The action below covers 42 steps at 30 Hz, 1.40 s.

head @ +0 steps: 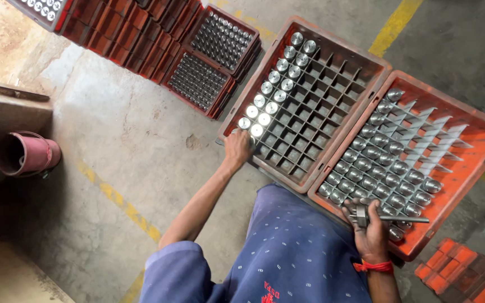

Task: The person repeatedly picks small metal caps from a tray and places them into a grid tray using a metal tool. The person works continuously, filling the grid tray with the caps.

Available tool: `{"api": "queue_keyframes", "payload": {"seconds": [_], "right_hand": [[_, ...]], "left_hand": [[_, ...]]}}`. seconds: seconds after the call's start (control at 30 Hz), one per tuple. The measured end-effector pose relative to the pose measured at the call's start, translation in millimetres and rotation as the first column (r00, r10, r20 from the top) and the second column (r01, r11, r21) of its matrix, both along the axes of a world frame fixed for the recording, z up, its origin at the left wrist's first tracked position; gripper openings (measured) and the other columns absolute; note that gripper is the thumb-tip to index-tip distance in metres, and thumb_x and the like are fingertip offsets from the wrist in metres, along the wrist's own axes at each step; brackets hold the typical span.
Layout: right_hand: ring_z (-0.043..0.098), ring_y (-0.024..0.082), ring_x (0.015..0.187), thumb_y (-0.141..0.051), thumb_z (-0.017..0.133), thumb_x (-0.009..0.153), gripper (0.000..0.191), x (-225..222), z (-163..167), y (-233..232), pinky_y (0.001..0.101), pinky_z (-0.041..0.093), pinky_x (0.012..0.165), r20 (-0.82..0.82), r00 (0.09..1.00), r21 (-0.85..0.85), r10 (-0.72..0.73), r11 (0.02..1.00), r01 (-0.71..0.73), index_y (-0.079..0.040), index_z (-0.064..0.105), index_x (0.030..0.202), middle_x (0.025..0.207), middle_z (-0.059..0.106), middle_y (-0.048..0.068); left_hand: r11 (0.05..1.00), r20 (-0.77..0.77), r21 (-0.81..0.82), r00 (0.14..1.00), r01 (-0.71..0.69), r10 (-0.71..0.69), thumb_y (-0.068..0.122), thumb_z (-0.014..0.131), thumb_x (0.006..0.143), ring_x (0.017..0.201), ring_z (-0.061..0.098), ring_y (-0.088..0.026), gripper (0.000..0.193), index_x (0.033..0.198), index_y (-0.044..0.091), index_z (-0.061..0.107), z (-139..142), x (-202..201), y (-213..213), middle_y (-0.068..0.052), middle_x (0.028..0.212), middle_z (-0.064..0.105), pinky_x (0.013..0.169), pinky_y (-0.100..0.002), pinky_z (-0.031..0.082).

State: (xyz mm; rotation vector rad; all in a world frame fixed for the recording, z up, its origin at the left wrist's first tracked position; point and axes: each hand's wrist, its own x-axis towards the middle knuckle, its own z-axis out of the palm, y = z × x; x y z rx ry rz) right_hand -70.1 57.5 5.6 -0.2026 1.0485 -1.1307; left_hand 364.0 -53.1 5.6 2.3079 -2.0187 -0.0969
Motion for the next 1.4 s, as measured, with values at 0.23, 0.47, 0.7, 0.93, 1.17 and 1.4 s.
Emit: {"api": "queue_keyframes", "payload": {"seconds": [0.23, 0.47, 0.7, 0.93, 1.17, 1.4], "right_hand": [[0.067, 0.031, 0.11, -0.033, 0.054, 0.11, 0.023, -26.1, -12.6, 34.1, 0.0425, 0.054, 0.096, -0.02, 0.995, 0.068, -0.096, 0.993, 0.097, -0.011, 0.057, 0.114, 0.114, 0.069, 0.014], [0.068, 0.026, 0.105, -0.022, 0.056, 0.111, 0.019, -41.3, 11.3, 14.2, 0.0406, 0.053, 0.095, -0.009, 0.998, -0.018, -0.055, 0.998, 0.055, -0.005, 0.06, 0.117, 0.106, 0.067, 0.008], [0.066, 0.021, 0.099, -0.011, 0.06, 0.113, 0.009, -94.4, 106.1, -6.2, 0.04, 0.054, 0.101, -0.051, 0.994, -0.312, -0.092, 0.947, 0.072, -0.004, 0.056, 0.117, 0.099, 0.063, 0.008], [0.061, 0.015, 0.089, -0.008, 0.059, 0.107, 0.014, -167.3, 127.9, 22.0, 0.036, 0.053, 0.094, -0.081, 0.992, -0.277, -0.096, 0.958, 0.07, -0.006, 0.056, 0.12, 0.094, 0.057, 0.002], [0.061, 0.014, 0.085, -0.01, 0.059, 0.108, 0.015, -250.8, 93.8, 52.2, 0.0374, 0.054, 0.098, -0.106, 0.99, -0.42, 0.098, 0.898, -0.134, -0.005, 0.056, 0.122, 0.085, 0.06, 0.004], [0.062, 0.017, 0.091, -0.004, 0.06, 0.111, 0.012, -324.3, 59.0, 40.3, 0.0414, 0.055, 0.101, 0.103, 0.975, -0.233, -0.197, 0.948, 0.216, -0.004, 0.059, 0.124, 0.092, 0.062, 0.003]], "left_hand": [[0.962, -0.559, -0.268, 0.805, 0.052, -0.199, 0.033, 0.088, 0.071, 0.087, 0.073, -0.024, 0.056, 0.115, 0.003, 0.071, 152.1, 10.2, 26.2, -0.011, 0.105, 0.072, 0.079, -0.039, 0.059], [0.973, -0.967, 0.23, 0.111, 0.003, 0.228, 0.015, 0.078, 0.082, 0.065, 0.063, -0.017, 0.018, 0.085, 0.0, 0.068, 139.3, -166.4, 23.2, -0.005, 0.072, 0.067, 0.058, -0.038, 0.05], [0.905, -0.861, 0.186, 0.507, 0.382, -0.037, 0.02, 0.077, 0.075, 0.081, 0.072, -0.035, 0.029, 0.1, 0.008, 0.072, 124.5, -333.2, 108.1, -0.017, 0.087, 0.075, 0.073, -0.044, 0.055], [0.817, -0.876, 0.231, 0.479, 0.529, -0.063, 0.023, 0.079, 0.067, 0.087, 0.073, -0.037, 0.047, 0.11, 0.008, 0.071, 124.2, -437.8, 129.8, -0.018, 0.092, 0.074, 0.078, -0.046, 0.057], [0.681, -0.83, 0.364, 0.554, 0.635, -0.072, 0.031, 0.08, 0.069, 0.091, 0.073, -0.038, 0.047, 0.106, 0.003, 0.071, 113.6, -510.4, 147.6, -0.021, 0.092, 0.075, 0.082, -0.046, 0.057], [0.827, -0.814, 0.221, 0.564, 0.517, -0.135, 0.051, 0.076, 0.082, 0.086, 0.074, -0.039, 0.06, 0.121, 0.007, 0.066, 82.7, -531.0, 146.7, -0.02, 0.092, 0.075, 0.077, -0.05, 0.057]]}}
